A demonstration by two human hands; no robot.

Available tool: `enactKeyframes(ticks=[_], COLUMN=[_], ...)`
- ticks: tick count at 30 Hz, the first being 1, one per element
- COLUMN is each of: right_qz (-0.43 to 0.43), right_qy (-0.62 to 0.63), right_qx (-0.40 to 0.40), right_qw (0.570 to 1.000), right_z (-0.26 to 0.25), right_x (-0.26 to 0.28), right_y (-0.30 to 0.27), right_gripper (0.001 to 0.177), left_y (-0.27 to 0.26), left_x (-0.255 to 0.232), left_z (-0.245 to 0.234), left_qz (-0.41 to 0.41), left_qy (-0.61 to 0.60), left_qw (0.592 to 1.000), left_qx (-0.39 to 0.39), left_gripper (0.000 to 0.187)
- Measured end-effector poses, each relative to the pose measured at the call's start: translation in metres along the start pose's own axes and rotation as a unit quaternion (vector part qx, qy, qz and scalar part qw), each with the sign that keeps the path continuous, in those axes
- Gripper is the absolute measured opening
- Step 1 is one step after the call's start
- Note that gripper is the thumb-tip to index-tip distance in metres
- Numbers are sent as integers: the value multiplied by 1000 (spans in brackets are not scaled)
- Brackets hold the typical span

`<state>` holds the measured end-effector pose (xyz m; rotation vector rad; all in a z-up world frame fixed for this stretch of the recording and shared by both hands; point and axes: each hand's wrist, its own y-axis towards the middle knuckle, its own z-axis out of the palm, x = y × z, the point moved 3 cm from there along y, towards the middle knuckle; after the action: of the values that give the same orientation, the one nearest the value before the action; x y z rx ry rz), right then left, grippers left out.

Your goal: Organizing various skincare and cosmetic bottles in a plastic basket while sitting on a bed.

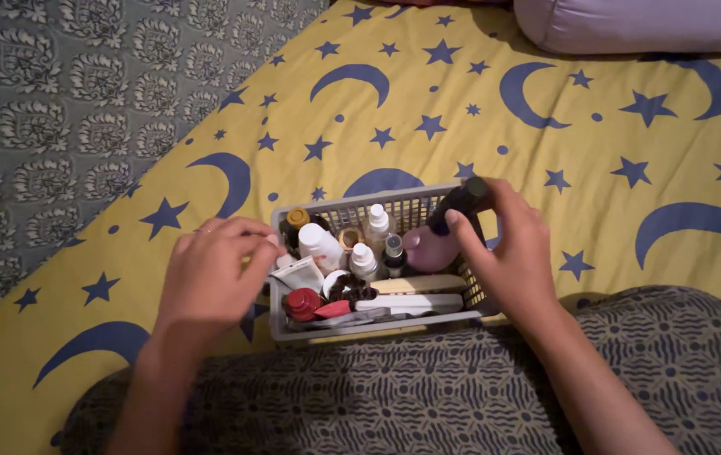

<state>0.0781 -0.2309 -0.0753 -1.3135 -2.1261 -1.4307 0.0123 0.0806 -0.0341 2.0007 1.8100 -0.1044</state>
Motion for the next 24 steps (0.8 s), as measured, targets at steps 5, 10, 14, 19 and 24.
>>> enactKeyframes(ticks=[5,10,14,19,24], right_qz=[53,35,58,42,-11], right_qy=[28,15,31,24,-29], right_qx=[-5,-14,-34,-44,0], right_qw=[998,999,997,998,1000], right_z=[-2,-4,-8,-18,-31], right_x=[2,1,1,8,11], right_y=[0,0,-2,1,4], right_gripper=[33,36,52,50,46], left_y=[-5,-14,-23,-25,-6], left_x=[-3,-7,-19,-51,-113], left_z=[12,26,23,16,34], left_qz=[12,34,20,16,171], left_qy=[54,18,-1,6,-11], left_qw=[998,999,994,977,968], left_qx=[-2,-24,-112,-211,-185], left_gripper=[36,36,26,16,7])
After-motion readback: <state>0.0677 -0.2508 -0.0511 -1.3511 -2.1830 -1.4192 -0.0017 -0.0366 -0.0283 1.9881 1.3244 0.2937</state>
